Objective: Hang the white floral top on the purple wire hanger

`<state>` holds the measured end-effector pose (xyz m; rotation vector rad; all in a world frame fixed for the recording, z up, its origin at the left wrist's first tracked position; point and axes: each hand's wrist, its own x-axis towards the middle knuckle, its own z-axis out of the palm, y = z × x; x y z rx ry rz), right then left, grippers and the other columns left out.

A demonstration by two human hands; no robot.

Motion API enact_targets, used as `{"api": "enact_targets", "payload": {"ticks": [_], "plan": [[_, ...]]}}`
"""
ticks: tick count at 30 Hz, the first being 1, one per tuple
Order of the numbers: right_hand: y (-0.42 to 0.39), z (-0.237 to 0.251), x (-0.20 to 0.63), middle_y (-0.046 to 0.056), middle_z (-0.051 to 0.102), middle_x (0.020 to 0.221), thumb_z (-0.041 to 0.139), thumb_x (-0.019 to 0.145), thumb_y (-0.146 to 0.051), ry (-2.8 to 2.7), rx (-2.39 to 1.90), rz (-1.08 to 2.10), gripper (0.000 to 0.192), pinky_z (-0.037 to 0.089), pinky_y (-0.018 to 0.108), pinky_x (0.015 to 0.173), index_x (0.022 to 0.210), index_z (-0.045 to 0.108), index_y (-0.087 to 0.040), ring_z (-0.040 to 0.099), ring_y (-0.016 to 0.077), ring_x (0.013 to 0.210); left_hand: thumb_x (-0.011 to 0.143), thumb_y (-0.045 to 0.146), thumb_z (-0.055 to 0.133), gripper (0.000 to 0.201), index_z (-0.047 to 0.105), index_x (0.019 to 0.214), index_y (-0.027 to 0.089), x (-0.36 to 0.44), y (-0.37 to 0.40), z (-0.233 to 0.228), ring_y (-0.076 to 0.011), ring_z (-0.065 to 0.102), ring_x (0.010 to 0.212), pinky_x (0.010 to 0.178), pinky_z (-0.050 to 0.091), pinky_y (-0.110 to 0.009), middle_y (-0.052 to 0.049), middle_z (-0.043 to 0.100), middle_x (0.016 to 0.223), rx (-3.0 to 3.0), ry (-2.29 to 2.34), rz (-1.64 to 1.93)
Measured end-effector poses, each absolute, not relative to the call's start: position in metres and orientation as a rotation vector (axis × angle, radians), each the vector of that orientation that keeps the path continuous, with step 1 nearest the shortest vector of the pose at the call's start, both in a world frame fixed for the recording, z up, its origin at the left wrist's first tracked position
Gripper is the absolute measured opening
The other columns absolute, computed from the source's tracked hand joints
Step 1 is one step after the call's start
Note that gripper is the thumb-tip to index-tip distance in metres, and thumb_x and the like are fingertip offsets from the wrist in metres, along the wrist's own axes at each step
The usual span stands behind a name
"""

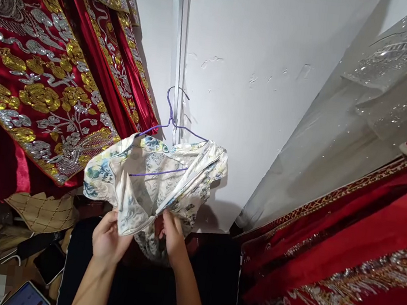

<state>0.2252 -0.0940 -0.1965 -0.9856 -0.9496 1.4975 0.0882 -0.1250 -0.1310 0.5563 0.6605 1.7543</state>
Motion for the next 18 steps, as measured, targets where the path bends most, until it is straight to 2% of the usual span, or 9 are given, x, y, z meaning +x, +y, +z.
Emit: {"api": "enact_targets", "payload": {"ticks": [4,7,11,15,18], "plan": [[-0.103,-0.185,0.225,0.003,0.057,0.059,0.061,0.077,-0.082,-1.005,-0.92,1.549,0.062,0.036,0.029,0.052,0.068,0.06,-0.021,0.054,0.0157,0.055,0.065,0.031,0.071,0.015,0.065,0.056,0.019,0.087,-0.128,-0.129,-0.0206,0.062,0.062,0.071,0.057,-0.039,-0.004,0.067,0.064,0.534,0.689,1.666],[-0.11,-0.176,0.227,0.004,0.06,0.061,0.06,0.082,-0.078,-1.1,-0.878,1.55,0.058,0.036,0.031,0.055,0.068,0.061,-0.021,0.054,0.0167,0.057,0.067,0.034,0.068,0.015,0.069,0.062,0.021,0.088,-0.132,-0.125,-0.0205,0.06,0.061,0.072,0.057,-0.042,-0.004,0.065,0.064,0.606,0.734,1.63],[-0.113,-0.168,0.23,0.001,0.057,0.059,0.064,0.084,-0.07,-1.188,-0.896,1.496,0.051,0.034,0.03,0.055,0.071,0.059,-0.021,0.049,0.0153,0.056,0.07,0.037,0.065,0.018,0.071,0.066,0.02,0.088,-0.133,-0.119,-0.0233,0.062,0.065,0.075,0.057,-0.044,-0.006,0.065,0.065,0.686,0.754,1.607],[-0.113,-0.168,0.232,-0.001,0.052,0.059,0.06,0.088,-0.068,-1.137,-0.891,1.491,0.049,0.034,0.028,0.055,0.073,0.053,-0.021,0.048,0.0135,0.056,0.075,0.037,0.063,0.023,0.072,0.082,0.018,0.09,-0.124,-0.128,-0.0265,0.066,0.078,0.079,0.056,-0.042,-0.008,0.068,0.075,0.716,0.725,1.593],[-0.114,-0.17,0.232,-0.003,0.049,0.058,0.058,0.087,-0.071,-1.114,-0.926,1.489,0.052,0.032,0.026,0.052,0.074,0.049,-0.021,0.046,0.0123,0.053,0.071,0.025,0.064,0.03,0.069,0.1,0.02,0.098,-0.115,-0.152,-0.0224,0.066,0.089,0.085,0.053,-0.034,-0.006,0.068,0.089,0.785,0.801,1.725]]}}
